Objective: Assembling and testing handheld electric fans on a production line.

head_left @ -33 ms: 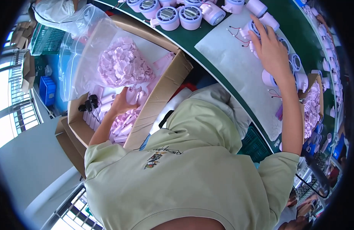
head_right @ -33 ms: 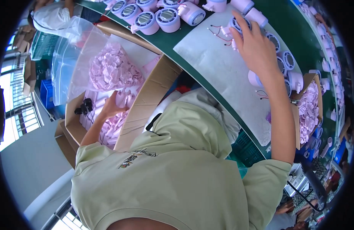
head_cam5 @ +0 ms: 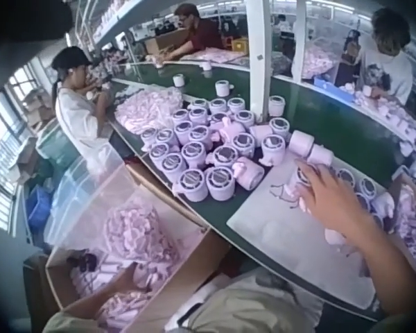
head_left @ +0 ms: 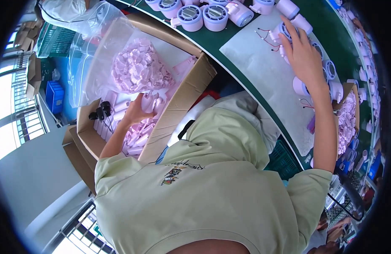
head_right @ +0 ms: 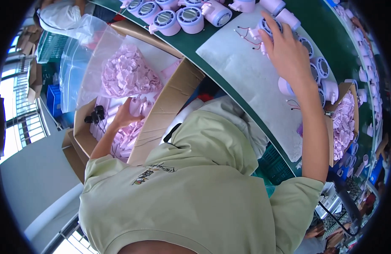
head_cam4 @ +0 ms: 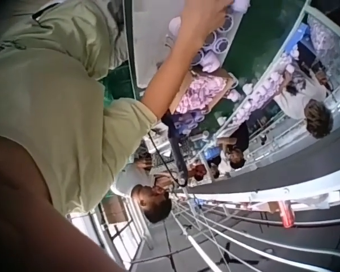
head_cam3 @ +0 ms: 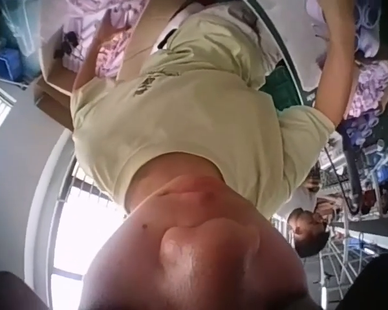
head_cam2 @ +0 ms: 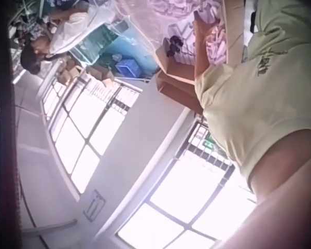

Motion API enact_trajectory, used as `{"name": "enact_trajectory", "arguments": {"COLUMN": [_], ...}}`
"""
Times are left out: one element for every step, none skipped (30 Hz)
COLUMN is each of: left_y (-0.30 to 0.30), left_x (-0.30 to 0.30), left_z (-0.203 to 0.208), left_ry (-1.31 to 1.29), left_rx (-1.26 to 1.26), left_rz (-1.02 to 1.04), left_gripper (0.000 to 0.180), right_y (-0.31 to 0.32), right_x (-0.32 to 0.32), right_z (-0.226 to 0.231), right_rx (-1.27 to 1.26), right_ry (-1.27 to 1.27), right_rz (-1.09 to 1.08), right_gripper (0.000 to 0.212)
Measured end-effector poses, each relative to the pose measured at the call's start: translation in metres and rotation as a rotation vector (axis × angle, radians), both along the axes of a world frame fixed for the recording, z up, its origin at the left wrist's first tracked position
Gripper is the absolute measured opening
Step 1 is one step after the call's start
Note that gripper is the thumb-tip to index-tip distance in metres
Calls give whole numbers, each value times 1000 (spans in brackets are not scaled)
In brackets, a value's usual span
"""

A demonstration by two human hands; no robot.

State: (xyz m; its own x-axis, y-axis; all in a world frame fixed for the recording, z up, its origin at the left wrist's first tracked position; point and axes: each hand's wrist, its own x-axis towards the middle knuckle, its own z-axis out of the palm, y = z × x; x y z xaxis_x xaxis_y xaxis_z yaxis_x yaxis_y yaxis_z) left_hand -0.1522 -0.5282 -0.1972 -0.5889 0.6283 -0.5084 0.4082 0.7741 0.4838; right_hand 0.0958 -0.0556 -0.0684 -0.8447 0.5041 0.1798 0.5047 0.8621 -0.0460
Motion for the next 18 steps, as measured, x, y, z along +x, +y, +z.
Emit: {"name": "enact_trajectory", "arguments": {"left_y": [6,3,1,-1,-3,-5,-8,-9,-10,-9,-4,4,13,23,34,51,72,93], "left_x": [2,3,5,7,9,11,14,17,21,25,30,35,40,47,57,64,66,72], "left_z": [7,15,22,29,35,41,46,53,61,70,82,96,109,123,138,150,161,174], "left_ry": [31,39,80,120,160,165,194,223,252,258,256,249,246,246,253,254,250,253], "left_rx": [34,21,28,37,47,39,47,55,65,62,84,112,143,155,231,311,336,431], "left_rz": [-19,-8,-8,-9,-12,-8,-8,-8,-10,-9,9,20,31,14,2,-14,-34,-115], "left_gripper": [84,84,83,82,81,81,81,80,80,80,80,81,81,81,80,80,80,80], "right_y": [4,4,4,5,5,5,6,7,7,7,7,7,8,6,4,1,1,1], "right_x": [1,0,-1,-2,-3,-2,-2,-2,-2,-4,-3,0,1,1,-1,-1,-2,0], "right_z": [-1,-1,-1,-1,-2,-4,-5,-7,-8,-9,-9,-7,-5,-4,-2,-1,2,3], "right_rx": [34,20,19,19,20,13,16,19,23,20,17,18,23,34,22,13,8,25], "right_ry": [15,23,18,13,7,12,18,25,32,38,34,27,24,25,10,-9,-26,-25], "right_rz": [7,18,16,13,9,14,16,19,20,21,23,17,12,-7,-11,-22,-33,-54], "right_gripper": [47,47,48,48,48,48,48,48,48,48,48,49,49,49,50,51,52,52]}}
